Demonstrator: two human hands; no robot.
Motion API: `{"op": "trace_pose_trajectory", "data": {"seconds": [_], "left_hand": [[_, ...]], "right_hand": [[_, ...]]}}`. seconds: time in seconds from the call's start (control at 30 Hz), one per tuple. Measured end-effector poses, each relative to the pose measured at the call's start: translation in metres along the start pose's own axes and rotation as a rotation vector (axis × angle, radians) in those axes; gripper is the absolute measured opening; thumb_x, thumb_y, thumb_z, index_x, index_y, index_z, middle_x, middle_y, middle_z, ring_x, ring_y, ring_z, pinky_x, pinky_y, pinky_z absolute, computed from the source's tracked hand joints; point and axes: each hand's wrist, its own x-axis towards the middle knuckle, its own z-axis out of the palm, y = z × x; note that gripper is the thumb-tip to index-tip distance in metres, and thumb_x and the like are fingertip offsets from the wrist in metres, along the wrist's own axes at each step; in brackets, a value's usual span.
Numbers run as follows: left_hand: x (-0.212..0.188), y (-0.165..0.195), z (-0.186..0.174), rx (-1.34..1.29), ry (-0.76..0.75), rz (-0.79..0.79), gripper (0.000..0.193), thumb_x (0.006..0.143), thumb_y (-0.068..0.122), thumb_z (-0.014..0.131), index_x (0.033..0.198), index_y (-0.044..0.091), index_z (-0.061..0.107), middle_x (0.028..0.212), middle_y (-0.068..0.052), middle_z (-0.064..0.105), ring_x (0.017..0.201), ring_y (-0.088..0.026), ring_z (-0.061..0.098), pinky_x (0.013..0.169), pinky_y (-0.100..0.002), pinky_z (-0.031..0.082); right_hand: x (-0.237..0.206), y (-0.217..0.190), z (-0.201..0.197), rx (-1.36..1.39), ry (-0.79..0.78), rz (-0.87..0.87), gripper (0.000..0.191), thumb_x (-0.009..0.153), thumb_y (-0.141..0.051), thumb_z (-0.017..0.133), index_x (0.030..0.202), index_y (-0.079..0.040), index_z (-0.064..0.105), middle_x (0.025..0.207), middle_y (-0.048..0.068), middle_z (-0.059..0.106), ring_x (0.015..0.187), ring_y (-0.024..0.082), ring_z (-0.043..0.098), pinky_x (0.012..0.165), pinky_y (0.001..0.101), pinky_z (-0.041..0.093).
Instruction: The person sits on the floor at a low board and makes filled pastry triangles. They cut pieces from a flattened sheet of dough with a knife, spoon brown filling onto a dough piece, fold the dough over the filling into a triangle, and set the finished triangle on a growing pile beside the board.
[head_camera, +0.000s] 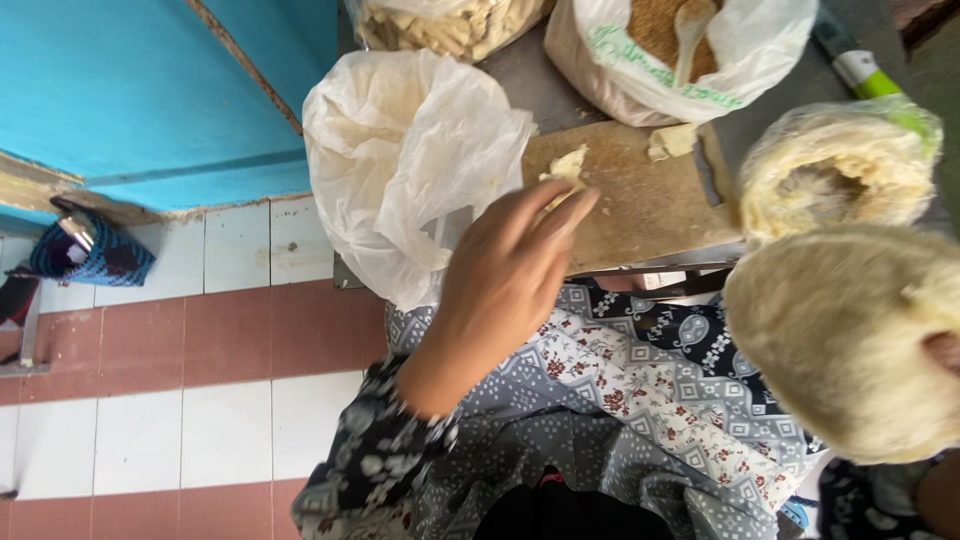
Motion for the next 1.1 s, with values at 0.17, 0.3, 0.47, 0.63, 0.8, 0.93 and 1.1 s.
{"op": "trace_pose_trajectory", "data": {"seconds": [0.17, 0.3, 0.47, 0.63, 0.8, 0.93, 1.1], "left_hand": [[0.051, -0.026, 0.051, 0.223, -0.154, -0.051, 0.042, 0.089, 0.017, 0.069, 0.13, 0.009, 0.065, 0.135, -0.017, 0.062, 0.109, -0.035, 0.066, 0.092, -0.044, 0.054], [0.049, -0.04, 0.044, 0.208, -0.22, -0.167, 0.025, 0.098, 0.005, 0.064, 0.121, 0.009, 0.072, 0.124, -0.014, 0.07, 0.1, -0.032, 0.071, 0.083, -0.042, 0.058], [0.016, -0.029, 0.004, -0.155, 0.002, -0.184, 0.021, 0.096, 0.006, 0.068, 0.116, 0.009, 0.072, 0.117, -0.009, 0.074, 0.103, -0.023, 0.076, 0.087, -0.033, 0.062], [-0.004, -0.033, -0.016, -1.01, 0.12, -0.718, 0.032, 0.104, 0.01, 0.061, 0.133, -0.002, 0.065, 0.127, -0.016, 0.07, 0.11, -0.024, 0.07, 0.094, -0.035, 0.059], [-0.014, -0.042, -0.02, -1.511, 0.143, -0.767, 0.043, 0.107, 0.014, 0.056, 0.144, -0.009, 0.054, 0.139, -0.022, 0.062, 0.121, -0.03, 0.068, 0.1, -0.038, 0.057], [-0.015, -0.043, -0.025, -1.566, 0.194, -0.768, 0.046, 0.101, 0.004, 0.061, 0.146, 0.0, 0.053, 0.139, -0.016, 0.062, 0.125, -0.025, 0.067, 0.102, -0.033, 0.055], [-0.001, -0.034, -0.035, -1.864, 0.464, -0.648, 0.041, 0.103, -0.005, 0.063, 0.143, 0.0, 0.057, 0.127, -0.018, 0.066, 0.105, -0.019, 0.069, 0.088, -0.025, 0.059]], "right_hand": [[-0.072, 0.018, -0.063, -0.012, 0.15, 0.086, 0.025, 0.095, -0.001, 0.07, 0.117, 0.012, 0.067, 0.102, 0.027, 0.073, 0.083, 0.035, 0.074, 0.072, 0.0499, 0.062], [-0.096, 0.03, -0.089, -0.061, 0.264, 0.212, 0.026, 0.095, 0.001, 0.069, 0.117, 0.013, 0.067, 0.105, 0.03, 0.072, 0.084, 0.038, 0.074, 0.072, 0.0525, 0.063], [-0.097, 0.046, -0.103, 0.014, 0.262, 0.166, 0.023, 0.1, -0.001, 0.066, 0.117, 0.014, 0.064, 0.104, 0.028, 0.072, 0.091, 0.036, 0.074, 0.079, 0.0507, 0.063], [-0.083, 0.056, -0.11, 0.072, 0.265, 0.165, 0.026, 0.101, -0.003, 0.067, 0.122, 0.011, 0.063, 0.104, 0.027, 0.071, 0.093, 0.036, 0.073, 0.08, 0.0485, 0.061], [-0.071, 0.063, -0.1, 0.058, 0.255, 0.152, 0.03, 0.099, -0.004, 0.066, 0.125, 0.01, 0.061, 0.111, 0.025, 0.07, 0.094, 0.034, 0.073, 0.081, 0.0496, 0.062], [-0.079, 0.063, -0.091, 0.13, 0.246, 0.125, 0.027, 0.102, -0.001, 0.066, 0.124, 0.012, 0.06, 0.111, 0.027, 0.07, 0.097, 0.034, 0.073, 0.085, 0.0473, 0.061], [-0.086, 0.059, -0.081, 0.102, 0.247, 0.134, 0.025, 0.105, 0.001, 0.066, 0.125, 0.013, 0.058, 0.115, 0.026, 0.069, 0.104, 0.032, 0.073, 0.091, 0.0448, 0.059]]}}
